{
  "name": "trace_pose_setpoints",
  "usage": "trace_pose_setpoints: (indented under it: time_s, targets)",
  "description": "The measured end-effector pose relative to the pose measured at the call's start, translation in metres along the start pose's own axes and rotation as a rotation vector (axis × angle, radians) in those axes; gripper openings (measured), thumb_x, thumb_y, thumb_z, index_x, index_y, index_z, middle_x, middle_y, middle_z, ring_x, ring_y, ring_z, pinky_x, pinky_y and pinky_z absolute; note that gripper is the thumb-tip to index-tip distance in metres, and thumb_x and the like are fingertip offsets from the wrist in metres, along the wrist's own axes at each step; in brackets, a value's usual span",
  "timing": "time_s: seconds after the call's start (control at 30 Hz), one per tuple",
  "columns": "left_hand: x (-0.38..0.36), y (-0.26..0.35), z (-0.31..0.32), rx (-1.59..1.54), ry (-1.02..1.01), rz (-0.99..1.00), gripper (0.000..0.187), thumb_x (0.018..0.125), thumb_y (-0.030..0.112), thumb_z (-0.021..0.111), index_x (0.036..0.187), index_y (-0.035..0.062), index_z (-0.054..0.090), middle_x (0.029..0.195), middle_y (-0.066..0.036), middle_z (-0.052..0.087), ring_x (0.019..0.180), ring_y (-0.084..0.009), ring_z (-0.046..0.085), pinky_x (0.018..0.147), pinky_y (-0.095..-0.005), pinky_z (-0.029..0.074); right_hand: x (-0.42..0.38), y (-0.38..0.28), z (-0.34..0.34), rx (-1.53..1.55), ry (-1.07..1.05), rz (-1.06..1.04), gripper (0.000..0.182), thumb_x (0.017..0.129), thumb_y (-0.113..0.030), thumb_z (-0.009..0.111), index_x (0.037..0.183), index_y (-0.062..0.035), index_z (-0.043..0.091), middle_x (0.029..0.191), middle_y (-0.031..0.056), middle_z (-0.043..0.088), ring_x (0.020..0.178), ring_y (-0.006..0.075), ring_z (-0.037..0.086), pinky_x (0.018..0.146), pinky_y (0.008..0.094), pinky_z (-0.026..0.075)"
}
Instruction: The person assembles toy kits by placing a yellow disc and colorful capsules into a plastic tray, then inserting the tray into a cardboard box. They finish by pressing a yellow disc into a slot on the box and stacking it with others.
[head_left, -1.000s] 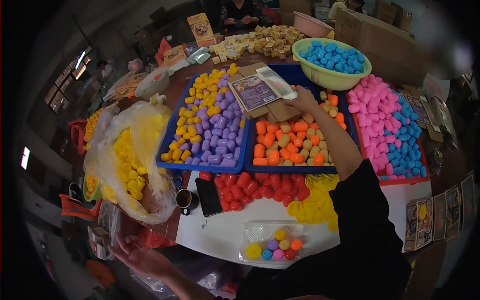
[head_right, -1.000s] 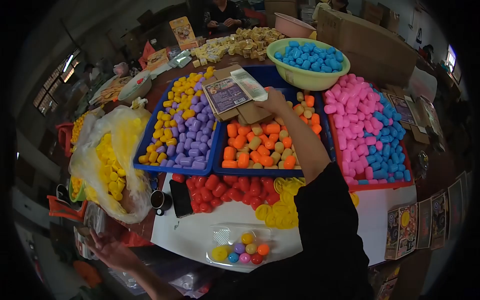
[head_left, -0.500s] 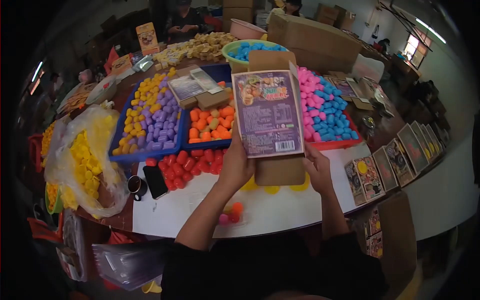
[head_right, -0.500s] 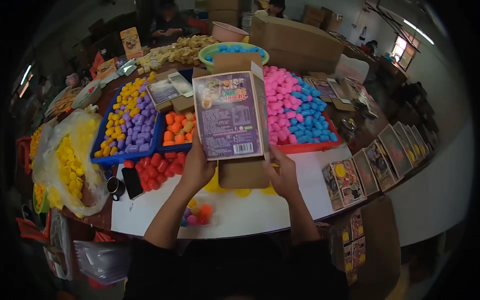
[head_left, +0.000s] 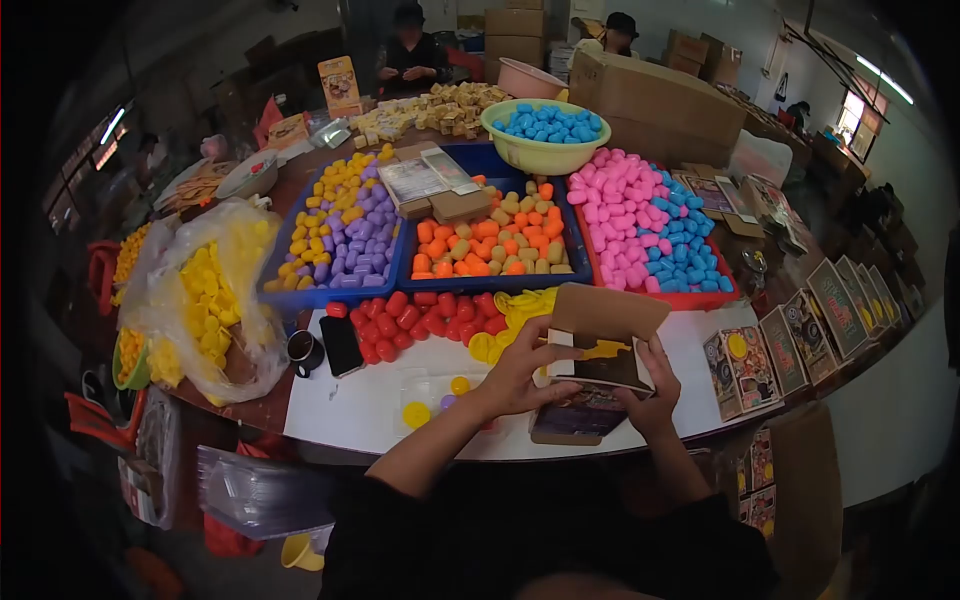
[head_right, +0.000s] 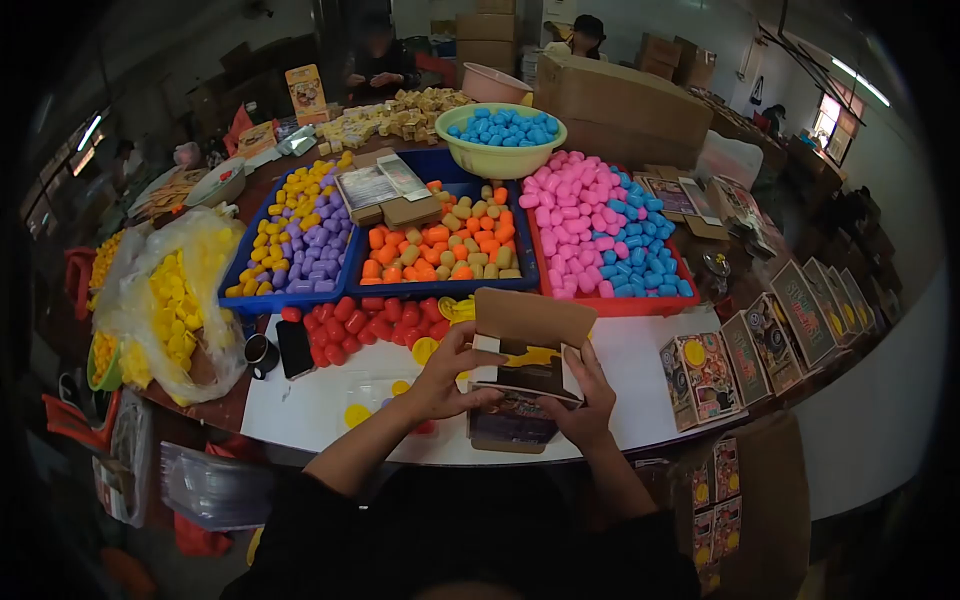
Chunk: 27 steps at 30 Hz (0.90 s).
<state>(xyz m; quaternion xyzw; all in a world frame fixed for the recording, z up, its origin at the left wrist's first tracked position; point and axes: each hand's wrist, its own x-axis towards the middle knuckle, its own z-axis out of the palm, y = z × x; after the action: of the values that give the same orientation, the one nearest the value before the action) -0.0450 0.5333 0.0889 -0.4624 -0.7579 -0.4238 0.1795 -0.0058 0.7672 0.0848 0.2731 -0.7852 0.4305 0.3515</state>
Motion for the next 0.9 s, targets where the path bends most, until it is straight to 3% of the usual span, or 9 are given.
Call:
trace_pose_setpoints:
  time_s: [0.13, 0.2, 0.27, 0.33, 0.37, 0.53, 0.67, 0.8, 0.9]
  targets:
    - [-0.011, 0.009, 0.013, -0.092, 0.082, 0.015, 0.076, 0.067, 0.027, 0.08, 0.129, 0.0116, 0.04, 0.134, -0.02, 0.033, 0.123, -0.0351, 0.039, 0.099, -0.0397, 0.036, -0.018, 0.012, -0.016, 0.034, 0.002, -0.123, 0.053, 0.052, -0.026, 0.087, 0.089, -0.0021, 0.058, 0.112, 0.0195, 0.059, 0.102, 0.0317, 0.06, 0.096, 0.0499, 0.038]
    - [-0.013, 0.017, 0.028, -0.735, 0.443, -0.128, 0.068, 0.063, 0.028, 0.083, 0.119, 0.0107, 0.048, 0.13, -0.022, 0.035, 0.121, -0.0359, 0.04, 0.099, -0.0415, 0.036, -0.011, 0.003, -0.026, 0.032, -0.106, -0.119, 0.05, 0.054, -0.028, 0.086, 0.085, -0.0034, 0.056, 0.11, 0.0171, 0.06, 0.1, 0.0325, 0.06, 0.095, 0.051, 0.037]
    - [-0.014, 0.028, 0.02, -0.793, 0.422, -0.148, 0.065, 0.059, 0.03, 0.085, 0.112, 0.0102, 0.052, 0.127, -0.022, 0.036, 0.12, -0.0363, 0.04, 0.098, -0.0427, 0.036, 0.013, -0.032, -0.043, -0.116, -0.367, -0.155, 0.042, 0.063, -0.029, 0.082, 0.084, -0.0057, 0.053, 0.112, 0.0157, 0.057, 0.105, 0.0356, 0.056, 0.094, 0.05, 0.039]
    - [-0.012, 0.033, 0.007, -0.264, 0.11, -0.121, 0.068, 0.06, 0.028, 0.084, 0.115, 0.01, 0.049, 0.127, -0.022, 0.036, 0.121, -0.0364, 0.039, 0.098, -0.0422, 0.035, 0.037, -0.048, -0.045, -0.144, -0.491, -0.095, 0.041, 0.065, -0.029, 0.08, 0.084, -0.005, 0.052, 0.114, 0.0167, 0.054, 0.111, 0.0369, 0.051, 0.095, 0.0488, 0.038]
    - [-0.011, 0.035, 0.007, -0.283, 0.095, -0.126, 0.068, 0.06, 0.028, 0.084, 0.115, 0.01, 0.049, 0.127, -0.022, 0.036, 0.121, -0.0364, 0.039, 0.098, -0.0422, 0.035, 0.045, -0.052, -0.044, -0.162, -0.61, -0.057, 0.04, 0.068, -0.029, 0.078, 0.083, -0.0042, 0.051, 0.117, 0.0177, 0.051, 0.117, 0.0383, 0.045, 0.097, 0.0476, 0.037]
    - [-0.022, 0.032, 0.025, -0.371, 0.233, -0.158, 0.067, 0.068, 0.024, 0.076, 0.123, 0.0077, 0.041, 0.126, -0.022, 0.037, 0.12, -0.0355, 0.038, 0.099, -0.0408, 0.033, 0.061, -0.06, -0.034, -0.272, -0.785, -0.018, 0.046, 0.075, -0.028, 0.07, 0.107, -0.0021, 0.05, 0.124, 0.021, 0.045, 0.115, 0.0395, 0.041, 0.097, 0.0447, 0.034]
    - [-0.024, 0.032, 0.041, -0.545, 0.423, -0.173, 0.079, 0.072, 0.031, 0.073, 0.13, 0.0025, 0.027, 0.129, -0.023, 0.033, 0.121, -0.0363, 0.037, 0.101, -0.0424, 0.03, 0.055, -0.069, -0.024, -0.455, -0.932, -0.057, 0.076, 0.075, -0.04, 0.067, 0.133, -0.0045, 0.033, 0.135, 0.0216, 0.033, 0.119, 0.0384, 0.036, 0.095, 0.0538, 0.031]
    - [-0.025, 0.024, 0.043, -0.293, 0.476, 0.008, 0.062, 0.071, 0.034, 0.076, 0.116, 0.0141, 0.04, 0.131, -0.025, 0.029, 0.119, -0.04, 0.038, 0.098, -0.0472, 0.034, 0.045, -0.069, -0.024, -0.396, -0.889, -0.08, 0.091, 0.07, -0.05, 0.067, 0.14, -0.0069, 0.026, 0.141, 0.02, 0.025, 0.126, 0.0357, 0.03, 0.093, 0.0633, 0.025]
    - [-0.028, 0.018, 0.035, -0.188, 0.349, 0.099, 0.05, 0.067, 0.029, 0.08, 0.101, 0.0155, 0.047, 0.134, -0.024, 0.027, 0.121, -0.0417, 0.037, 0.097, -0.0505, 0.035, 0.05, -0.062, -0.027, -0.341, -0.904, -0.088, 0.09, 0.069, -0.048, 0.069, 0.139, -0.0081, 0.028, 0.139, 0.0188, 0.029, 0.124, 0.0354, 0.032, 0.095, 0.0589, 0.026]
